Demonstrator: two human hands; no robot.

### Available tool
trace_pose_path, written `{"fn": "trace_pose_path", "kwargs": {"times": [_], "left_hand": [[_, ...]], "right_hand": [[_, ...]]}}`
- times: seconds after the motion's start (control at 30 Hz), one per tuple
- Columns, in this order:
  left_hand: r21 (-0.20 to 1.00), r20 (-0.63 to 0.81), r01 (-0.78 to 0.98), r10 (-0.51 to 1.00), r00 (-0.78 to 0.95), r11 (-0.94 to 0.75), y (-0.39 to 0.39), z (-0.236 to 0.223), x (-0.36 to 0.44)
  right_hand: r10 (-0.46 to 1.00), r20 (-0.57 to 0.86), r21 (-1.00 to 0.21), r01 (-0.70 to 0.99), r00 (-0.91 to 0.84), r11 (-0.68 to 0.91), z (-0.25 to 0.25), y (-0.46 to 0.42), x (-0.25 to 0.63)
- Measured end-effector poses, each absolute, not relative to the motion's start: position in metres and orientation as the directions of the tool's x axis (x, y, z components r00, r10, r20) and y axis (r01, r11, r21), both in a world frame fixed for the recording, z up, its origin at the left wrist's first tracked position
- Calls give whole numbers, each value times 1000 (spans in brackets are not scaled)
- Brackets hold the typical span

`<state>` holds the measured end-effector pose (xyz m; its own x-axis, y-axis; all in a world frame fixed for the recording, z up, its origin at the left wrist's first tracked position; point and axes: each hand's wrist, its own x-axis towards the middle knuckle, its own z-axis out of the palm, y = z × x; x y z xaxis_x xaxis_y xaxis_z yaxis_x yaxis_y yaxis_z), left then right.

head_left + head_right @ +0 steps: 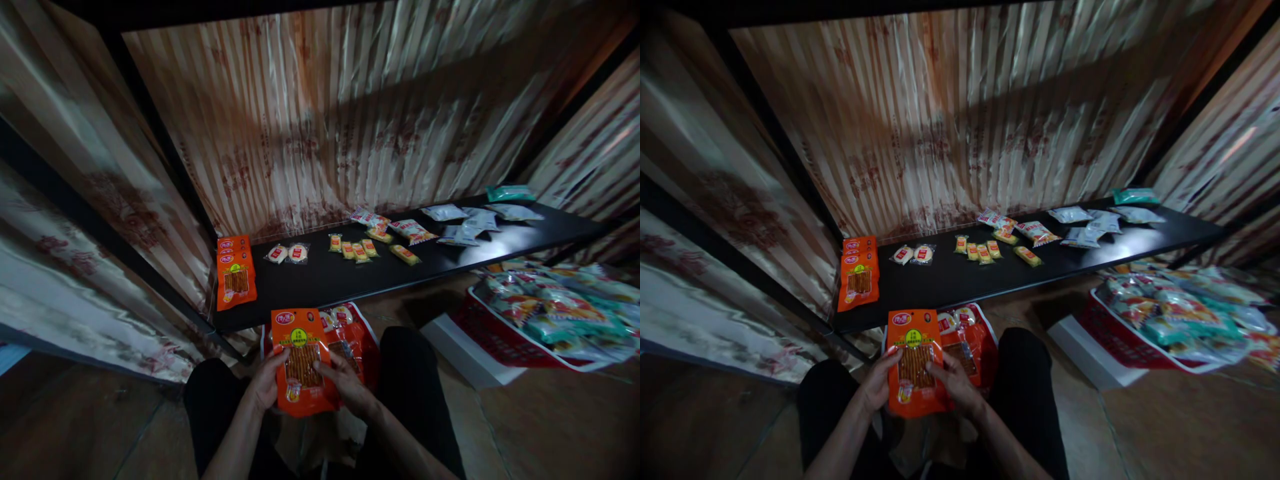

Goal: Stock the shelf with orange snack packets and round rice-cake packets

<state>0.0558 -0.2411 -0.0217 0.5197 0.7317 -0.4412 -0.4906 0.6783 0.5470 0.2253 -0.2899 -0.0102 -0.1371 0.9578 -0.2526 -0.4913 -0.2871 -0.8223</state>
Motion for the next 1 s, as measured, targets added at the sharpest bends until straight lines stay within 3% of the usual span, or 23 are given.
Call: {"fn": "trace_pose_path", "kwargs": {"times": [0.53,0.8,1.0], "left_hand": [[665,-456,-427,786,417,613,-179,-3,29],[710,-334,-437,810,482,553,-141,-10,12],[732,-290,-433,816,501,526,-115,2,3]], "right_hand": [[963,-236,-844,-463,-130,-270,5,-246,197],[973,-196,-898,-376,-120,-227,1,-214,179],[982,-162,-894,-406,-96,-188,16,-189,169]]}}
